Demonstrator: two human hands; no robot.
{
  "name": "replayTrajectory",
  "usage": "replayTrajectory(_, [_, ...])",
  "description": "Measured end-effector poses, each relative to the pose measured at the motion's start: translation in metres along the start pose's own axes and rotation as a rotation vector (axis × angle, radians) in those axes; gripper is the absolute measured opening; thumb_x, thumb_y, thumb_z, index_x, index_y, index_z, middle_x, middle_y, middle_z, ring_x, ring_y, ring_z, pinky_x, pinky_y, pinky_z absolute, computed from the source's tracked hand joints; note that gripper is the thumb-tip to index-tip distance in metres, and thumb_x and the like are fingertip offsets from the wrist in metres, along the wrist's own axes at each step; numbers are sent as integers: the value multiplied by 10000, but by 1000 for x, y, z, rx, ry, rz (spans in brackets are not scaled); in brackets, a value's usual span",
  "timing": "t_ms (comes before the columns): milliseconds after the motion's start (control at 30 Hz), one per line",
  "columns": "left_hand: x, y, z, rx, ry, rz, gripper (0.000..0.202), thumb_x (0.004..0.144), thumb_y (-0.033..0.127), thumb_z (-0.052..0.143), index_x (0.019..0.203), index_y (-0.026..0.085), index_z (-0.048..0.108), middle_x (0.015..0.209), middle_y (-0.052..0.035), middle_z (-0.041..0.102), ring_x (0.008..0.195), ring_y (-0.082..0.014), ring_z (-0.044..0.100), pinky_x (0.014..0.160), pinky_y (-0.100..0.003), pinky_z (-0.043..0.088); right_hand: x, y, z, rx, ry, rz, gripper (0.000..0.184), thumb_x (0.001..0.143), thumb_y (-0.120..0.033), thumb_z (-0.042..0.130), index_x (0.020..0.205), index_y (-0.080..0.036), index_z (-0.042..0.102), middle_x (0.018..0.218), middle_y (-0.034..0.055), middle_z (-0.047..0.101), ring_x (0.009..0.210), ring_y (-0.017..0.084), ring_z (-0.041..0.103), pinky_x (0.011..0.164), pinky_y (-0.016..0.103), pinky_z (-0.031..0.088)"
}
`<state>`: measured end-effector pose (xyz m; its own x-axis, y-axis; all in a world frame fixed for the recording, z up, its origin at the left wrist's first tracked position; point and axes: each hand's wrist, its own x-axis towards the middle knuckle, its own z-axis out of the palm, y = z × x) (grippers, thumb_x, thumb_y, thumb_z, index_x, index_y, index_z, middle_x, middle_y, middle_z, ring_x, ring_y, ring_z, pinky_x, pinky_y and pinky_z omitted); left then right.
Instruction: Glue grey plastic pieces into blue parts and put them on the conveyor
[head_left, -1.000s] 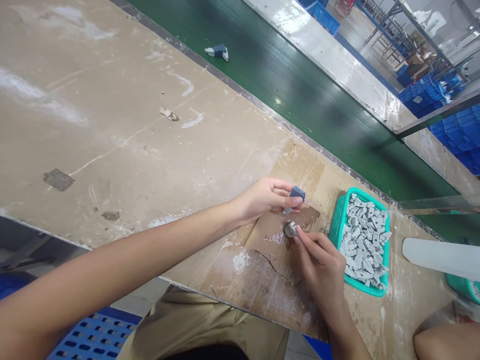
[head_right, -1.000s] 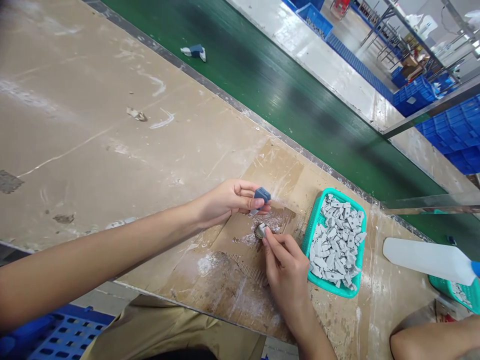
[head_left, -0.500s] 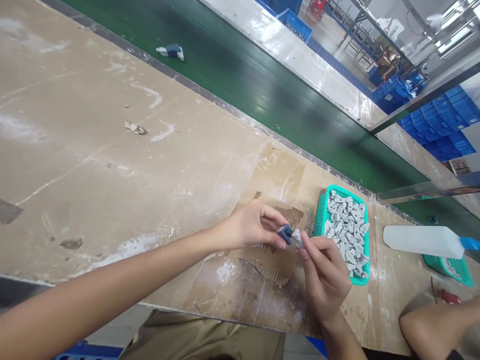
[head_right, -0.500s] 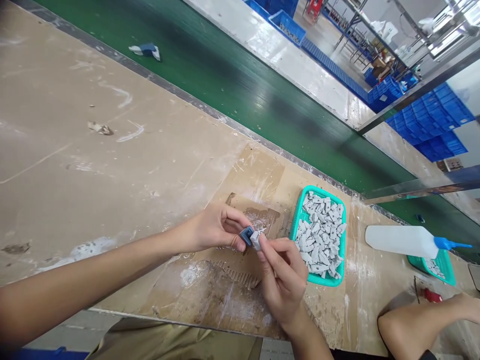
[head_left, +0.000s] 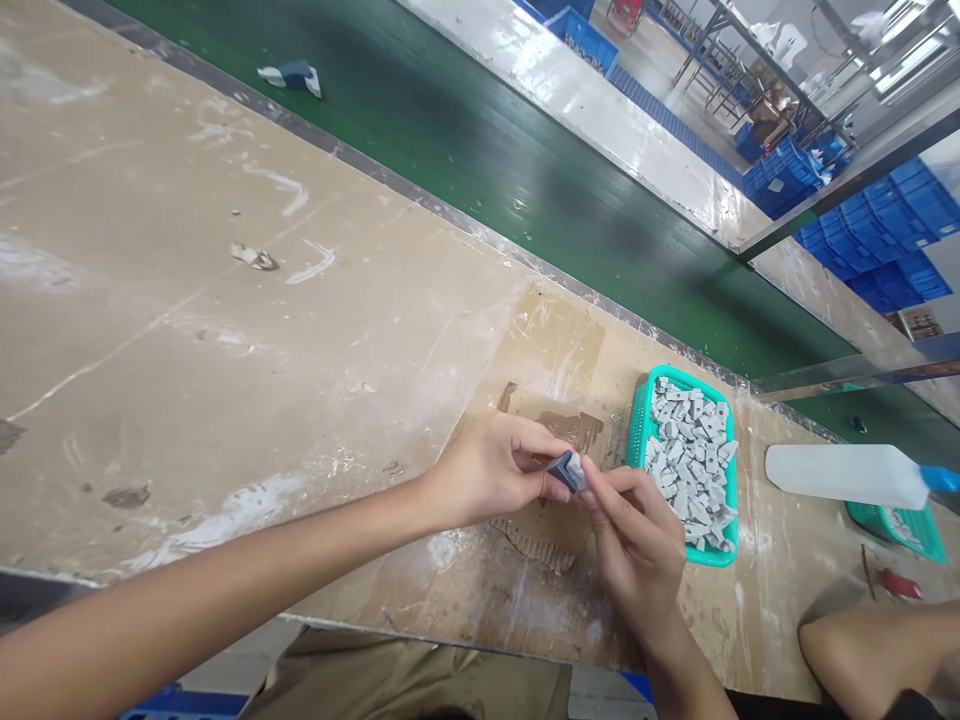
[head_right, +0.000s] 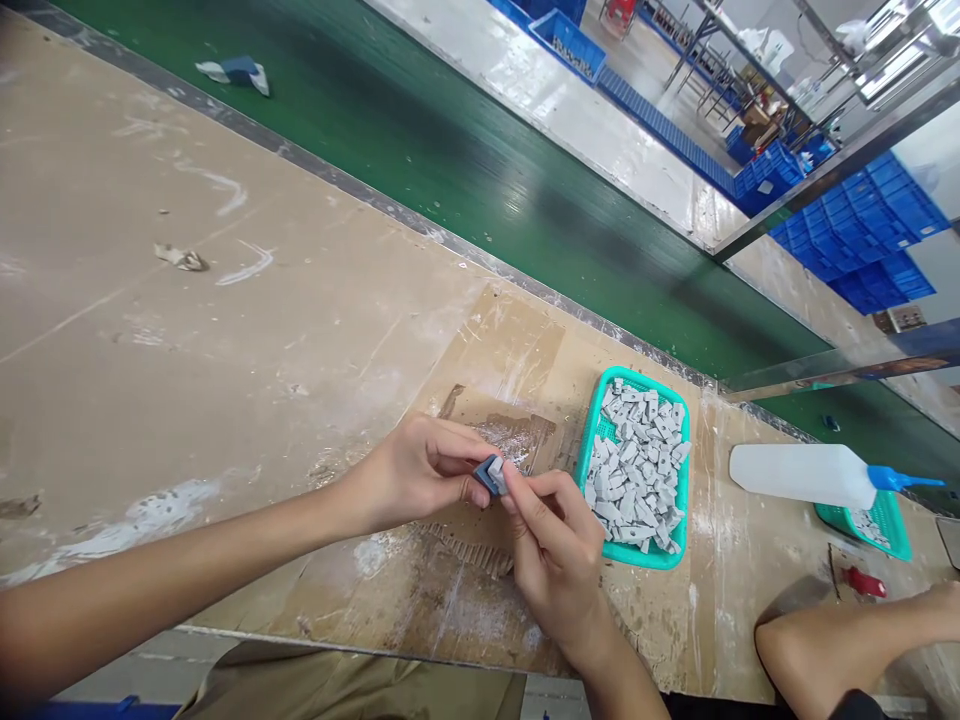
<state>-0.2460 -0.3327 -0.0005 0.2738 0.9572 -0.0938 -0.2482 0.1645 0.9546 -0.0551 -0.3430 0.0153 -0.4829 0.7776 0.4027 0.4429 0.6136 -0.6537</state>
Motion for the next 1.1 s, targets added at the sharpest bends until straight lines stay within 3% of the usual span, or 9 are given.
replayTrajectory(267, [-5, 0, 3, 120, 56, 1, 102, 726, 185, 703, 794, 192, 778, 774, -52, 678, 743, -196, 666, 675, -271, 555, 0, 3, 5, -5, -29, -49, 592, 914, 15, 452, 1388, -334, 513, 889, 46, 577, 777, 145, 600, 620, 254, 530])
replayTrajectory(433, [1, -1, -1, 4, 30, -93, 111, 683, 209, 780, 785, 165, 775, 724, -42, 664, 680, -159, 631, 592, -213, 503, 6, 6, 5, 9, -26, -28, 524, 947, -48, 454, 1377, -338, 526, 819, 27, 590, 714, 136, 614, 605, 244, 534])
replayTrajectory(567, [4, -2, -8, -253, -82, -211, 263, 704, 334, 814, 859, 127, 761, 716, -66, 694, 637, -136, 630, 611, -208, 513, 9, 7, 0, 77, -12, 69, 406, 957, -176, 541, 1340, -309, 570, 932, 47, 639, 814, 158, 636, 694, 278, 553])
replayTrajectory(633, [5, 0, -12, -430, -76, -294, 313, 693, 368, 828, 858, 114, 752, 768, -82, 707, 675, -145, 658, 664, -221, 547, 10, 7, -5, 83, 39, 96, 390, 953, -193, 552, 1330, -286, 580, 981, 56, 652, 871, 169, 639, 746, 297, 553])
replayTrajectory(733, [7, 6, -17, -627, 55, -358, 259, 679, 281, 845, 818, 93, 732, 787, -85, 705, 705, -146, 677, 707, -213, 575, 10, 8, -14, 29, 163, 109, 354, 950, -160, 536, 1271, -277, 628, 959, 47, 663, 872, 169, 641, 757, 305, 542])
replayTrajectory(800, [8, 10, -19, -713, 116, -367, 222, 739, 182, 784, 930, 93, 715, 789, -77, 699, 700, -134, 678, 700, -194, 576, 11, 13, -21, -24, 244, 112, 324, 945, -150, 536, 1215, -272, 665, 950, 44, 672, 852, 170, 645, 740, 307, 537])
replayTrajectory(867, [9, 13, -20, -754, 139, -362, 318, 808, 111, 690, 1122, 121, 647, 811, -69, 694, 705, -127, 682, 703, -192, 577, 13, 20, -27, -72, 314, 113, 283, 939, -160, 548, 1160, -256, 696, 944, 47, 681, 836, 176, 649, 733, 315, 535])
replayTrajectory(933, [9, 14, -20, -763, 153, -353, 358, 842, 92, 636, 1191, 149, 579, 815, -61, 687, 703, -132, 688, 704, -204, 584, 15, 29, -32, -103, 369, 133, 243, 939, -187, 554, 1111, -235, 718, 915, 49, 684, 806, 178, 648, 720, 317, 532])
replayTrajectory(1100, [10, 11, -19, -698, 207, -358, 158, 850, 104, 621, 983, 154, 552, 754, -51, 662, 634, -149, 687, 651, -217, 599, 22, 49, -48, -149, 502, 245, 242, 944, -295, 553, 1062, -190, 736, 898, 65, 700, 771, 182, 643, 720, 320, 522])
